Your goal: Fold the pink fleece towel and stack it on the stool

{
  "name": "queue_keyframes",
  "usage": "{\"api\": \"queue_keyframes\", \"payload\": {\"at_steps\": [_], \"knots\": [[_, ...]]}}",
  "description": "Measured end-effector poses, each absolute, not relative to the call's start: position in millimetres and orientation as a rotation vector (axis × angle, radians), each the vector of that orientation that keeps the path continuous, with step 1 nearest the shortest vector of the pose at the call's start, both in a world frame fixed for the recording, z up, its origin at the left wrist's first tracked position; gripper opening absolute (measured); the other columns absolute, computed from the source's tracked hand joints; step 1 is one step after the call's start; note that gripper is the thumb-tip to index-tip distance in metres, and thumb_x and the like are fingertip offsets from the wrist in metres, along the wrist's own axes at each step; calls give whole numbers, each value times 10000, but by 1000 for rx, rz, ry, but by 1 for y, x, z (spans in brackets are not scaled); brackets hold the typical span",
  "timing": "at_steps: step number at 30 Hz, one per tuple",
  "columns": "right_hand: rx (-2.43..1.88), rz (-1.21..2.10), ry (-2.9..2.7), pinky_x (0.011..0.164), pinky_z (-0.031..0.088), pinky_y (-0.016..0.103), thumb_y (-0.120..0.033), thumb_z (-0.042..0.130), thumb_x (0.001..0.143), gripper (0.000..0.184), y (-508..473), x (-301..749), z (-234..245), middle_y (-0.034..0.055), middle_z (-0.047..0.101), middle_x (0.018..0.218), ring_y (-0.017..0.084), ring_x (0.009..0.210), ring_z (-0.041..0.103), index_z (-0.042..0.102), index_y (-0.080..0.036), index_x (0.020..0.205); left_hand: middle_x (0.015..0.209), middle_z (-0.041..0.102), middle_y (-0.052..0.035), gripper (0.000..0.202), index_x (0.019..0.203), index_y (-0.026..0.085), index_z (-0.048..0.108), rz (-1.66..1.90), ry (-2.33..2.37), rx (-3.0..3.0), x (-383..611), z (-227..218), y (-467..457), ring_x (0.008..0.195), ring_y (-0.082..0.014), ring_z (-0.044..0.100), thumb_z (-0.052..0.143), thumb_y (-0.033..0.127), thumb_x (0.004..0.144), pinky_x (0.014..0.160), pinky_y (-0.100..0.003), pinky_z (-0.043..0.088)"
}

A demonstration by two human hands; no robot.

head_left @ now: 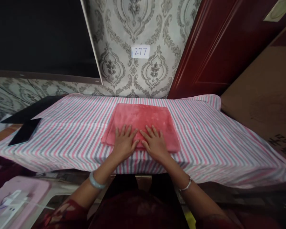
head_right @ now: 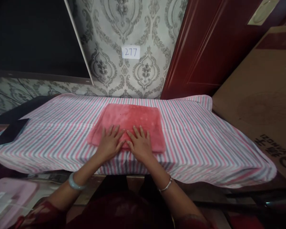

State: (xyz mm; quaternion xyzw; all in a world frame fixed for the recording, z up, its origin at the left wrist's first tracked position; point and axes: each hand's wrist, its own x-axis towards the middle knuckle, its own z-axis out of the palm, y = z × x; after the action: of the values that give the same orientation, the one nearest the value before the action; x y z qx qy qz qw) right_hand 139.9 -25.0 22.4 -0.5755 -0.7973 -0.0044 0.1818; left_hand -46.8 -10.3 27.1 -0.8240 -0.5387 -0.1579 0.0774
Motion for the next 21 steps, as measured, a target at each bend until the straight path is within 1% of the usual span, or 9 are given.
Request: {"api": "queue_keyframes", "payload": {"at_steps": [2,5,8,13,17,21], "knots": [[-1621,-50,-2251,1163,186,619,-418,399,1011,501,-28,135,9,34,305,1632,319,1509,216,431,-339,1505,1579,395,-124,522,1455,274,527,-534,-1628,-2427,-43,12,-16,1471,-413,286,464,450,968,1148,-697,152],[-1621,-81,-2221,1173,168,600,-394,414,1004,488,-27,133,-4,16,350,1613,307,1503,229,455,-348,1487,1571,407,-127,514,1441,288,544,-566,-1626,-2411,-41,2,-16,1465,-415,298,489,442,953,1142,-702,152],[-1622,-69,-2201,1181,148,592,-379,426,997,475,-25,134,-8,14,385,1595,304,1494,252,486,-344,1467,1559,424,-137,507,1433,287,554,-530,-1622,-2433,-41,3,-13,1451,-418,325,481,442,956,1134,-704,169],[-1645,-47,-2202,1184,134,598,-381,416,995,473,-24,133,-6,27,400,1586,307,1488,269,505,-327,1456,1568,414,-129,495,1439,299,544,-476,-1634,-2444,-43,5,-12,1463,-415,302,457,432,970,1139,-703,160],[-1665,-51,-2210,1189,141,585,-381,401,997,478,-26,131,-5,14,384,1594,298,1491,268,495,-340,1464,1587,383,-120,516,1465,303,512,-446,-1654,-2446,-42,4,-13,1475,-404,283,438,448,976,1152,-691,152],[-1653,-89,-2207,1187,145,582,-375,408,996,490,-27,131,-5,20,368,1603,303,1496,254,471,-342,1481,1603,359,-94,525,1482,323,484,-451,-1676,-2435,-41,5,-16,1491,-389,251,431,466,980,1166,-675,143]]}}
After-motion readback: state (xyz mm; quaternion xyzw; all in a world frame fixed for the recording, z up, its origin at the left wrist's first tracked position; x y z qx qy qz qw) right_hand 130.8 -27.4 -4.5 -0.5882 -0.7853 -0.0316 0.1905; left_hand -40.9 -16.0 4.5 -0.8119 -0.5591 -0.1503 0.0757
